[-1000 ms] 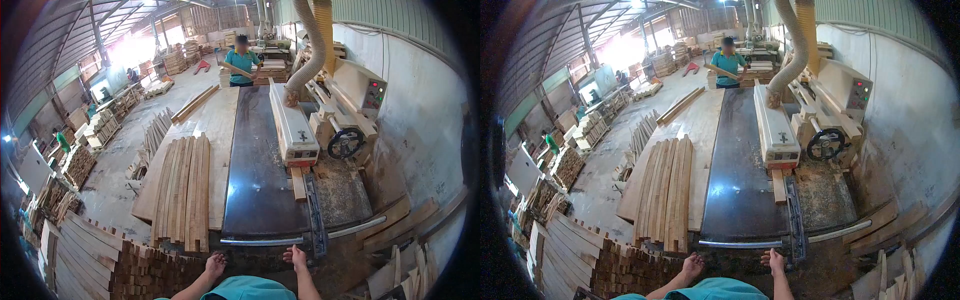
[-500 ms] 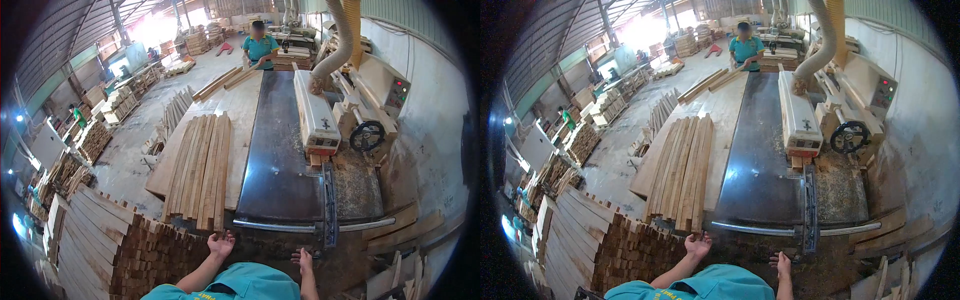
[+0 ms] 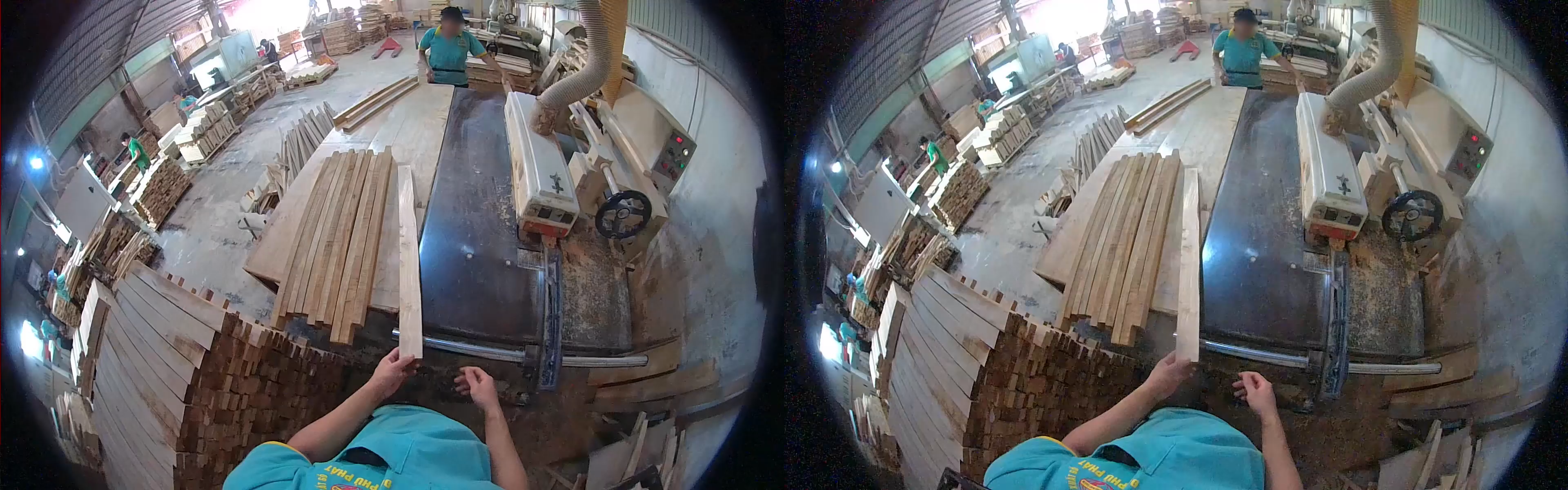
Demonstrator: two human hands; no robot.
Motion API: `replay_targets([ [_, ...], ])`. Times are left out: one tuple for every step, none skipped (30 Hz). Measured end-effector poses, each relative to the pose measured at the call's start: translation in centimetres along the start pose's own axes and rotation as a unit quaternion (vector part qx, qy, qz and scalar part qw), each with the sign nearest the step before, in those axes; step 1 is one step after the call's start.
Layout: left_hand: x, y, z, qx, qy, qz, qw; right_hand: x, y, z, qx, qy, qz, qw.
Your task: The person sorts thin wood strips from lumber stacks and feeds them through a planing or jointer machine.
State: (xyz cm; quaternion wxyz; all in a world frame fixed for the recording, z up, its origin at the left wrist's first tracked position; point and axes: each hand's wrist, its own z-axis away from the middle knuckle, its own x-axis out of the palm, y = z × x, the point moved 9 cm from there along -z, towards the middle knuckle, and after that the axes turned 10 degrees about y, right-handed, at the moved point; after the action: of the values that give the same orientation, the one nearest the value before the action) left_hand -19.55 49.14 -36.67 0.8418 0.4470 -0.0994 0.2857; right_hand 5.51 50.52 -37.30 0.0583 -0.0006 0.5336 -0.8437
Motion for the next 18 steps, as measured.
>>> replay_targets([
  [0.2, -0.3, 0.0, -0.002, 0.0, 0.002, 1.0, 0.7, -0.8, 0.1, 0.002, 0.0, 0.002, 1.0],
  [0.7, -0.6, -0.1, -0.013, -0.013, -0.006, 1.0, 1.7, -2.0, 0.3, -0.016, -0.019, -0.001, 1.0],
  [1.2, -1.1, -0.1, -0.024, -0.026, -0.014, 0.999, 2.7, -3.1, 0.5, -0.034, -0.038, -0.005, 0.999],
  [1.5, -1.3, 0.0, -0.024, -0.035, -0.009, 0.999, 3.5, -3.7, 0.7, -0.034, -0.055, 0.001, 0.998],
  [1.7, -1.6, 0.0, -0.024, -0.035, -0.008, 0.999, 4.0, -4.4, 0.8, -0.034, -0.055, 0.001, 0.998],
  [1.9, -1.1, 0.4, 0.015, -0.026, -0.064, 0.997, 4.5, -5.2, 1.1, -0.052, -0.06, -0.005, 0.997],
  [2.7, -0.1, 1.5, 0.053, -0.017, -0.12, 0.991, 4.9, -5.5, 1.2, -0.069, -0.063, -0.011, 0.996],
  [3.4, 1.2, 2.7, 0.111, 0.008, -0.205, 0.972, 5.5, -5.4, 1.2, -0.077, -0.072, -0.036, 0.994],
  [3.6, 0.9, 2.7, 0.11, 0.007, -0.206, 0.972, 5.9, -4.9, 0.9, -0.076, -0.07, -0.036, 0.994],
  [4.9, 2.0, 3.4, 0.224, -0.029, -0.274, 0.935, 6.1, -4.5, 0.7, -0.072, -0.058, -0.072, 0.993],
  [6.3, 2.8, 4.5, 0.333, -0.065, -0.336, 0.878, 6.0, -4.1, 0.5, -0.069, -0.045, -0.109, 0.991],
  [7.8, 4.2, 6.0, 0.334, -0.075, -0.332, 0.879, 5.7, -3.5, 0.3, -0.061, -0.032, -0.117, 0.991],
  [8.1, 4.6, 5.6, 0.333, -0.078, -0.332, 0.879, 5.4, -3.3, 0.2, -0.061, -0.029, -0.117, 0.991],
  [8.9, 4.8, 5.7, 0.36, -0.106, -0.356, 0.856, 5.3, -2.5, 0.1, -0.002, -0.046, -0.201, 0.979],
  [9.5, 4.7, 5.6, 0.386, -0.134, -0.38, 0.83, 5.3, -1.7, 0.0, 0.056, -0.063, -0.282, 0.956],
  [9.4, 4.5, 4.6, 0.361, -0.126, -0.374, 0.845, 5.3, -1.5, -0.1, 0.084, -0.091, -0.345, 0.93],
  [9.6, 4.5, 4.0, 0.361, -0.13, -0.374, 0.844, 4.4, -1.2, 0.1, 0.083, -0.088, -0.347, 0.93],
  [9.6, 4.4, 3.0, 0.355, -0.123, -0.367, 0.851, 3.4, -1.0, 0.4, 0.089, -0.077, -0.36, 0.925],
])
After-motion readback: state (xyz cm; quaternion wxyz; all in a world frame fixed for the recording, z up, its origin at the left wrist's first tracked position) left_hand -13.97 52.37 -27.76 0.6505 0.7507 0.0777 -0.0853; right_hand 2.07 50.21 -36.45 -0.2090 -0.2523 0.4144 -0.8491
